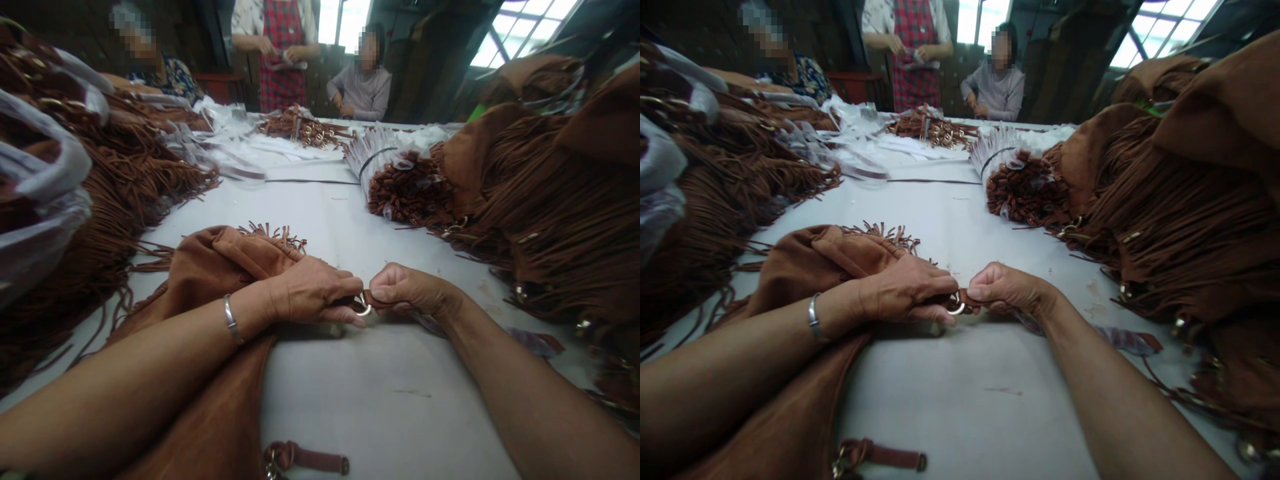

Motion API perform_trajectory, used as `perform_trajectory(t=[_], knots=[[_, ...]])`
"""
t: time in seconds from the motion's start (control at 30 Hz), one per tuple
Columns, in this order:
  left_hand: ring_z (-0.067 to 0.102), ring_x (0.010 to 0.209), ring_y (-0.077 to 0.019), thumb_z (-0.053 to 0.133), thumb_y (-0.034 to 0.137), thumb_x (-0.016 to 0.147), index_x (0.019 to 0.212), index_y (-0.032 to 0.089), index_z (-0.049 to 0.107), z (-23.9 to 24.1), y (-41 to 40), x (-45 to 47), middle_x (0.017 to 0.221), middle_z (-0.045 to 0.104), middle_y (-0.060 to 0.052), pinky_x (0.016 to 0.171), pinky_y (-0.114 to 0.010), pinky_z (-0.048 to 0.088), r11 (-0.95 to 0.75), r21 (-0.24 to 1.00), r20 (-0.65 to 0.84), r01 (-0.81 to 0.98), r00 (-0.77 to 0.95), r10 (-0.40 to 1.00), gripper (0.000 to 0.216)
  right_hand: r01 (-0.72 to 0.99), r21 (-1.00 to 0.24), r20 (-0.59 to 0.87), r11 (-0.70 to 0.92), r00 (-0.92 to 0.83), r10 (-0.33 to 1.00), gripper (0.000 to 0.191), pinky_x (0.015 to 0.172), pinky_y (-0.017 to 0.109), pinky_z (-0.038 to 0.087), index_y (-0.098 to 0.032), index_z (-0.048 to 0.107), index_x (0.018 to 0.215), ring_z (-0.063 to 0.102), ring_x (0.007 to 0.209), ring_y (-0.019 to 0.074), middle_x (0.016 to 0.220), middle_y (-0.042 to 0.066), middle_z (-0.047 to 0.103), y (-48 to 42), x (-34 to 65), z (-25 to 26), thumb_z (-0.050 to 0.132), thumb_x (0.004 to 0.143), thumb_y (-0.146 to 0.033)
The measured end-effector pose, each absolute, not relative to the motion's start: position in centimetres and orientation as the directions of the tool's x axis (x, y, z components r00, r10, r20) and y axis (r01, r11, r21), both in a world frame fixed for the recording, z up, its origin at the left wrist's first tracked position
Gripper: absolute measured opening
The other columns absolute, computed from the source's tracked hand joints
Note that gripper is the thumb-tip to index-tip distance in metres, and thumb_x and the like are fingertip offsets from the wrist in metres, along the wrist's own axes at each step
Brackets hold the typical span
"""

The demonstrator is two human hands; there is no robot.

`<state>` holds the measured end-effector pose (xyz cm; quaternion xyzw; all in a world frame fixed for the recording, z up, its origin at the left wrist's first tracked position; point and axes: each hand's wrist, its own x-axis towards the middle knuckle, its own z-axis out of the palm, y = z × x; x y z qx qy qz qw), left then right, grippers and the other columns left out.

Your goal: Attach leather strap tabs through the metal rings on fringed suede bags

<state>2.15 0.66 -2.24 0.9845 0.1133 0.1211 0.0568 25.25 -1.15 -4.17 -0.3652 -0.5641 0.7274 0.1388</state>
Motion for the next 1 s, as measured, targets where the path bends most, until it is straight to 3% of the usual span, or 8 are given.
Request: perform_trajectory(t=[0.33, 0.5, 0.67, 0.77, 0.9, 1.0], knots=[[0.056, 0.062, -0.0129, 0.037, 0.058, 0.090, 0.085, 0.018, 0.047, -2.0, 0.8, 1.8, 0.078, 0.058, 0.001, 0.049, -0.026, 0.025, -0.942, 0.125, 0.221, 0.312, 0.917, 0.333, 0.041, 0.321, -0.924, -0.363, -0.206, -0.576, 0.732, 0.042, 0.035, 0.019, 0.008, -0.009, 0.062, 0.068, 0.019, 0.035, 0.0030, 0.039, -0.007, 0.030, -2.7, 24.4, -1.7, 0.060, 0.078, -0.050], [0.056, 0.064, -0.0135, 0.035, 0.058, 0.090, 0.086, 0.019, 0.048, -2.4, 1.1, 1.6, 0.077, 0.058, 0.001, 0.050, -0.025, 0.027, -0.904, 0.138, 0.308, 0.404, 0.851, 0.426, 0.042, 0.329, -0.943, -0.201, -0.059, -0.416, 0.887, 0.041, 0.036, 0.019, 0.014, -0.010, 0.063, 0.069, 0.026, 0.037, 0.0047, 0.040, -0.005, 0.035, -4.0, 22.6, -1.1, 0.058, 0.080, -0.049], [0.054, 0.061, -0.0135, 0.035, 0.060, 0.089, 0.079, 0.017, 0.048, -2.8, 1.3, 1.7, 0.072, 0.057, -0.001, 0.052, -0.024, 0.029, -0.876, 0.138, 0.368, 0.463, 0.797, 0.479, 0.046, 0.371, -0.926, -0.082, 0.065, -0.366, 0.927, 0.040, 0.037, 0.019, 0.022, -0.011, 0.062, 0.065, 0.033, 0.040, 0.0061, 0.043, -0.003, 0.039, -4.3, 22.2, -1.1, 0.058, 0.080, -0.047], [0.055, 0.064, -0.0141, 0.042, 0.064, 0.084, 0.083, 0.017, 0.049, -2.4, 1.3, 1.8, 0.072, 0.057, 0.000, 0.054, -0.024, 0.031, -0.890, 0.183, 0.338, 0.417, 0.824, 0.456, 0.047, 0.335, -0.942, -0.151, -0.003, -0.417, 0.896, 0.039, 0.037, 0.019, 0.017, -0.010, 0.063, 0.068, 0.028, 0.038, 0.0051, 0.042, -0.004, 0.037, -3.8, 22.9, -1.3, 0.058, 0.080, -0.047], [0.057, 0.072, -0.0165, 0.043, 0.053, 0.089, 0.112, 0.016, 0.043, -2.0, 1.3, 1.7, 0.082, 0.060, -0.002, 0.061, -0.025, 0.036, -0.918, 0.212, 0.265, 0.335, 0.885, 0.384, 0.044, 0.309, -0.939, -0.284, -0.148, -0.461, 0.841, 0.041, 0.036, 0.020, 0.009, -0.010, 0.062, 0.070, 0.020, 0.036, 0.0040, 0.039, -0.007, 0.032, -3.4, 23.7, -1.5, 0.058, 0.079, -0.050], [0.057, 0.075, -0.0177, 0.037, 0.050, 0.092, 0.108, 0.017, 0.046, -2.1, 1.3, 1.7, 0.088, 0.059, -0.003, 0.062, -0.027, 0.037, -0.927, 0.146, 0.245, 0.345, 0.896, 0.371, 0.037, 0.287, -0.942, -0.292, -0.173, -0.454, 0.842, 0.042, 0.036, 0.021, 0.007, -0.010, 0.061, 0.070, 0.019, 0.035, 0.0040, 0.038, -0.007, 0.031, -3.3, 23.7, -1.5, 0.058, 0.079, -0.050]])
